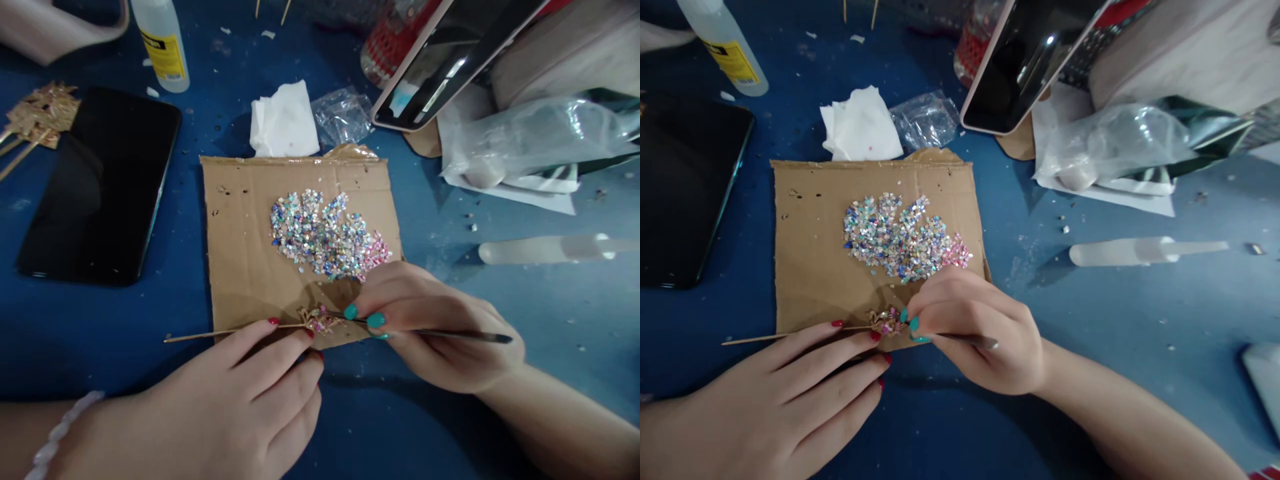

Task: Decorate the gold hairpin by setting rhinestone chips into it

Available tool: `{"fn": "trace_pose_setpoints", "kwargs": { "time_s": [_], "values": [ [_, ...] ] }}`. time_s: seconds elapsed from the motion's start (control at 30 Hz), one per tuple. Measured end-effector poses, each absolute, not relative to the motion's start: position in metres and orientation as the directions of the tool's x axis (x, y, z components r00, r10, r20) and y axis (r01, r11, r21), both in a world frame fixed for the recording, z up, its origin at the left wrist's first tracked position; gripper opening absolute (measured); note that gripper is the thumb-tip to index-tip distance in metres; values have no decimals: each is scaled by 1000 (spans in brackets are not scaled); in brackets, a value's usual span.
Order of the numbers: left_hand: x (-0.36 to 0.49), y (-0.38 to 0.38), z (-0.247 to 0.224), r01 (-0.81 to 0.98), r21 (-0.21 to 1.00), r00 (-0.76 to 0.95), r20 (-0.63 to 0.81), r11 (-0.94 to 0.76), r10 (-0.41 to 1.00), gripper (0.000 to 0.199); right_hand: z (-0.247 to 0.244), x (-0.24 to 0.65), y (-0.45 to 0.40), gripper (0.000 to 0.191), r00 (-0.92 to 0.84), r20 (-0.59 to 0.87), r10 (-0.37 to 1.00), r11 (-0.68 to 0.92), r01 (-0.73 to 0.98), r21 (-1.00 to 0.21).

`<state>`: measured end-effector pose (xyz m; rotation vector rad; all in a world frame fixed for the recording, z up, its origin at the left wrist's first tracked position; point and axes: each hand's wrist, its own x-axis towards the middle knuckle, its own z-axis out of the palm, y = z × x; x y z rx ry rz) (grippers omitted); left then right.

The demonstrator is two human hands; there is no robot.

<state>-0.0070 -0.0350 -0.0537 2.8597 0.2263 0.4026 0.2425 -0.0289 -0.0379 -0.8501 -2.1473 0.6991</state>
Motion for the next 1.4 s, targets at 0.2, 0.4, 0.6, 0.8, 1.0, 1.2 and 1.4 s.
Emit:
{"fn": "trace_pose_setpoints", "kwargs": {
  "time_s": [0.2, 0.4, 0.6, 0.8, 1.0, 1.2, 1.4],
  "values": [
    [-6, -35, -53, 130, 259, 944, 264, -957, 200, 35, -40, 243, -30, 10, -502, 427, 752, 622, 327, -711],
    [-6, -35, -53, 124, 253, 947, 260, -960, 191, 36, -39, 242, -30, 14, -489, 411, 770, 605, 355, -713],
    [-6, -34, -53, 126, 256, 945, 262, -958, 194, 37, -40, 241, -30, 14, -489, 429, 759, 614, 322, -720],
    [-6, -35, -52, 134, 265, 943, 262, -955, 205, 35, -41, 242, -30, 12, -497, 424, 757, 613, 316, -724],
    [-7, -36, -53, 122, 268, 945, 262, -956, 194, 37, -45, 244, -32, 17, -469, 441, 765, 610, 309, -730],
    [-6, -35, -53, 122, 260, 945, 266, -958, 192, 35, -45, 244, -33, 21, -470, 424, 774, 600, 329, -730],
    [-7, -35, -50, 123, 239, 946, 267, -963, 187, 35, -44, 241, -32, 21, -466, 438, 769, 607, 317, -728]
  ]
}}
